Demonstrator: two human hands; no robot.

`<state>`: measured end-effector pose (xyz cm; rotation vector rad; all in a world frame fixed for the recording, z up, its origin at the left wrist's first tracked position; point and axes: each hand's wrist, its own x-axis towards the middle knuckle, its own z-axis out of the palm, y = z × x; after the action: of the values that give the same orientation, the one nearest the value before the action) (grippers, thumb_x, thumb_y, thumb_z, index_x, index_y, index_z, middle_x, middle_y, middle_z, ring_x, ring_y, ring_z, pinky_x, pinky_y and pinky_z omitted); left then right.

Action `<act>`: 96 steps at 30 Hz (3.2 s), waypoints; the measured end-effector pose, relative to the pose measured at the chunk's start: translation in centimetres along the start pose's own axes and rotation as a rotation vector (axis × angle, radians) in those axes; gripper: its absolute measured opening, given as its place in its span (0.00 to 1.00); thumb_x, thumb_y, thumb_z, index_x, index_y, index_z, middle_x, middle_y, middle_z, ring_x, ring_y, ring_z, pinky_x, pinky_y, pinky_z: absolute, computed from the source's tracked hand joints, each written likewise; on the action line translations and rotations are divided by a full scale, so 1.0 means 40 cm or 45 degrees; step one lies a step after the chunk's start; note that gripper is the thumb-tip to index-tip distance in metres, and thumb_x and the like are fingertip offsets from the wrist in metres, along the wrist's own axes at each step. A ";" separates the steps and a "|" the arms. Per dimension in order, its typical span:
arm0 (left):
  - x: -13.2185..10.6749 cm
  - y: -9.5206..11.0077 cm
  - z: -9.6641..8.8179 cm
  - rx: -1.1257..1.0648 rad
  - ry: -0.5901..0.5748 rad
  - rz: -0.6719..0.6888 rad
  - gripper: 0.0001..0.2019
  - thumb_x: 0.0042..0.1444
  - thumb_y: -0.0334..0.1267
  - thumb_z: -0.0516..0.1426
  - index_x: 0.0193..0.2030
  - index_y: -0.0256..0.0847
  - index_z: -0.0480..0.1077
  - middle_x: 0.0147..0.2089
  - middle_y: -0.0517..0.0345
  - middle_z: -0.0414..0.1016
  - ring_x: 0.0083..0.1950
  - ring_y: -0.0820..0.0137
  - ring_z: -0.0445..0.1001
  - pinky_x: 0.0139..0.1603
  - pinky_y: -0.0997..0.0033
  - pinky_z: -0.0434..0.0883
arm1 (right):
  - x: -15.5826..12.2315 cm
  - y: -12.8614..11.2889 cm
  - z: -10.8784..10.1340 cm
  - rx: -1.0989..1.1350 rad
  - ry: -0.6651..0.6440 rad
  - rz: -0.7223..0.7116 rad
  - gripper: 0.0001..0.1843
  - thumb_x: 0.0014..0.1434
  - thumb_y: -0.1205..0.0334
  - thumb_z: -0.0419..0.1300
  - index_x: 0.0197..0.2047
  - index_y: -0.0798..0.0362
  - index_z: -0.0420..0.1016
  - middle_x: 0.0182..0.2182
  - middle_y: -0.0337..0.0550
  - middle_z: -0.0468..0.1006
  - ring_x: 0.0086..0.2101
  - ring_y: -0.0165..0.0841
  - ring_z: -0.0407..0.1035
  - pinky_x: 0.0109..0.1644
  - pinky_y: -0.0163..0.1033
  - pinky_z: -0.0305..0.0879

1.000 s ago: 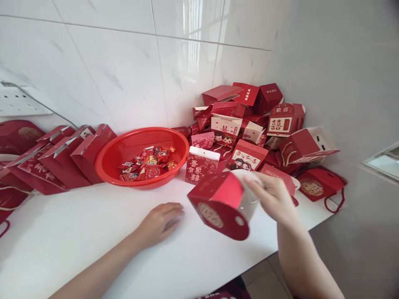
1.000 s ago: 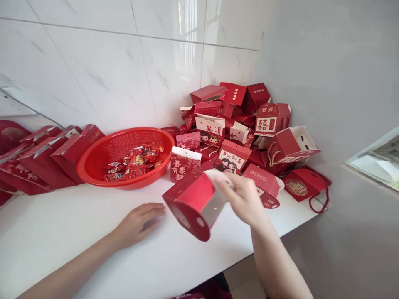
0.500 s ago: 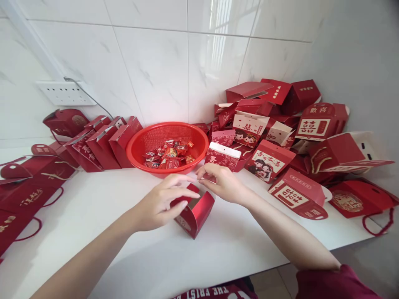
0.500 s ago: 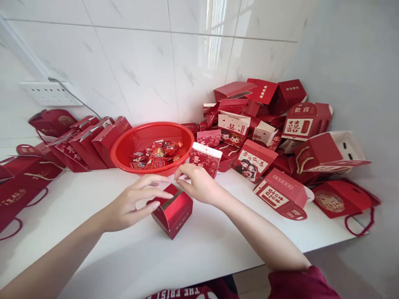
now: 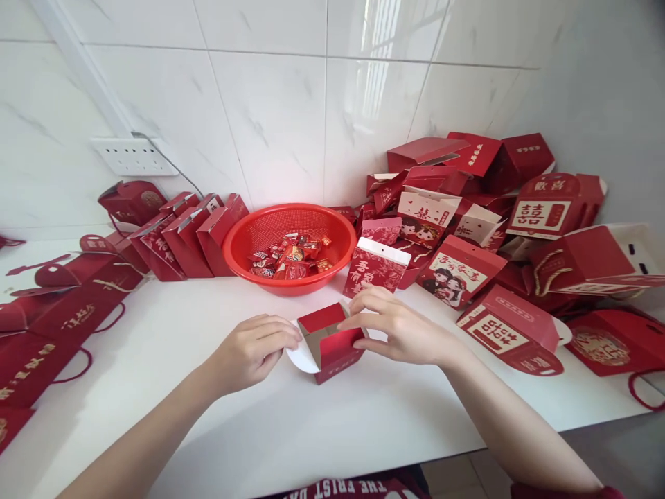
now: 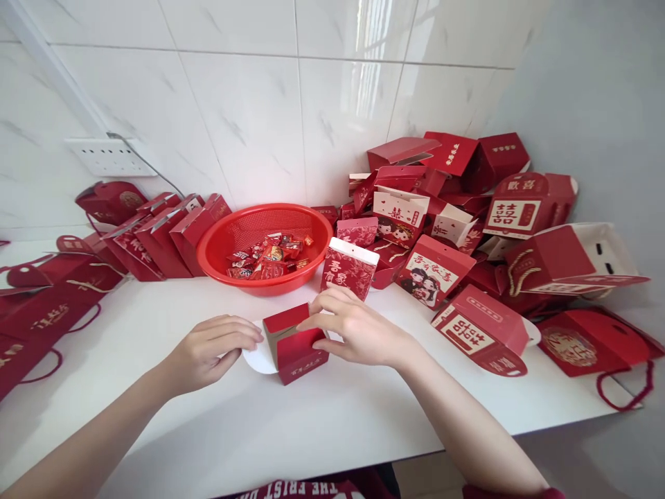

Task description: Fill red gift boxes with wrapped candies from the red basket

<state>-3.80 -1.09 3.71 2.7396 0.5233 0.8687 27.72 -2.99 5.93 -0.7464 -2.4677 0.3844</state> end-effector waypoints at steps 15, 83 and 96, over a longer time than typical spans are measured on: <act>-0.033 -0.012 0.080 0.187 -0.127 -0.226 0.17 0.64 0.27 0.48 0.57 0.41 0.67 0.56 0.50 0.74 0.63 0.59 0.66 0.63 0.56 0.65 | -0.055 0.042 0.091 0.137 0.059 0.032 0.13 0.66 0.54 0.60 0.50 0.51 0.73 0.42 0.48 0.77 0.40 0.36 0.73 0.44 0.40 0.69; -0.082 -0.054 0.162 -0.920 0.079 -0.655 0.63 0.43 0.54 0.71 0.76 0.50 0.33 0.70 0.38 0.54 0.69 0.44 0.60 0.65 0.42 0.65 | -0.018 0.071 0.254 0.630 0.361 0.401 0.19 0.70 0.64 0.50 0.61 0.47 0.66 0.57 0.47 0.75 0.57 0.37 0.70 0.61 0.48 0.68; -0.042 -0.027 0.184 -0.663 0.258 -0.728 0.47 0.52 0.43 0.67 0.71 0.45 0.42 0.69 0.39 0.55 0.70 0.48 0.60 0.67 0.40 0.62 | -0.012 -0.020 0.227 -0.239 0.301 0.041 0.44 0.67 0.57 0.56 0.76 0.54 0.35 0.71 0.59 0.51 0.71 0.49 0.42 0.71 0.63 0.50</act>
<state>-1.02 -1.52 -3.39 1.9001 0.9083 0.9574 22.61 -4.95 -1.37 -0.8560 -2.2909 0.0697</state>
